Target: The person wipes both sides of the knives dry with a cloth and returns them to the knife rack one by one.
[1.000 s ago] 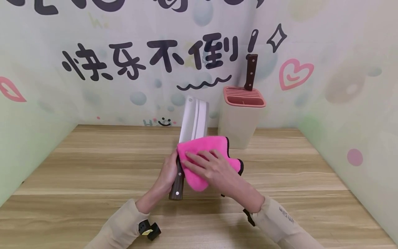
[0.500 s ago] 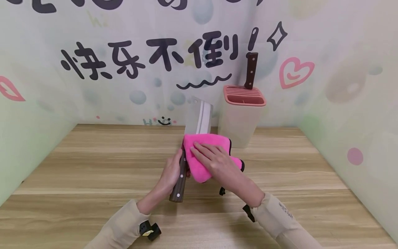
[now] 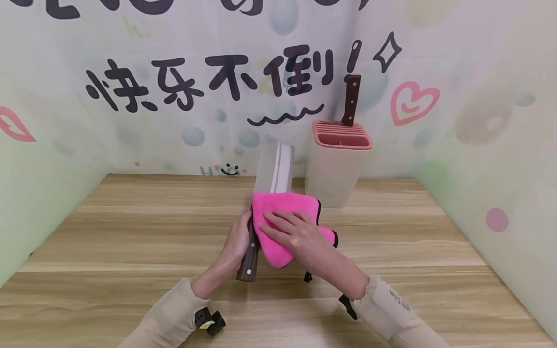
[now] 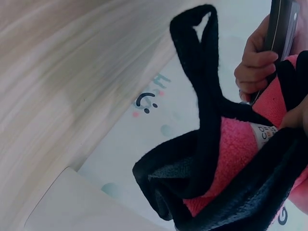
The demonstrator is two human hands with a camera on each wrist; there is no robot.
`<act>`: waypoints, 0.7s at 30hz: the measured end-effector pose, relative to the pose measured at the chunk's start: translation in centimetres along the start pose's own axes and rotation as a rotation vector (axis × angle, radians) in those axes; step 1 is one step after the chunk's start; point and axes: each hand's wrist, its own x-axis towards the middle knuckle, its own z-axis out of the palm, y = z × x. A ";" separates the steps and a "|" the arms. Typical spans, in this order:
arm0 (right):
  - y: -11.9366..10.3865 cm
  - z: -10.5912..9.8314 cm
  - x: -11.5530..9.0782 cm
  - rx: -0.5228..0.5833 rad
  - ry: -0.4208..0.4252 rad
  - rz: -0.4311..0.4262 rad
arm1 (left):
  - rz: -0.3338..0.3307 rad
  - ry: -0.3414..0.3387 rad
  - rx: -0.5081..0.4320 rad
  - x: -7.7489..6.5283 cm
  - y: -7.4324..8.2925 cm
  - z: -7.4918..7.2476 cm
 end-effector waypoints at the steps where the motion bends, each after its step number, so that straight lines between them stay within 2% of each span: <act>1: -0.1 0.0 0.0 -0.006 0.001 -0.008 | 0.003 0.006 0.007 0.0 0.0 0.0; 9: -1.1 -0.3 -0.4 -0.096 0.013 -0.091 | 0.036 0.063 0.075 0.0 0.1 -0.3; 12: -1.4 -0.5 -0.6 -0.143 0.014 -0.120 | 0.036 0.060 0.028 0.0 0.2 -0.3; 15: -1.8 -0.7 -0.8 -0.177 0.016 -0.152 | 0.023 0.026 -0.055 0.0 0.3 -0.3; 21: -2.6 -0.7 -1.4 -0.209 0.010 -0.214 | -0.049 -0.012 -0.141 0.1 0.4 -0.4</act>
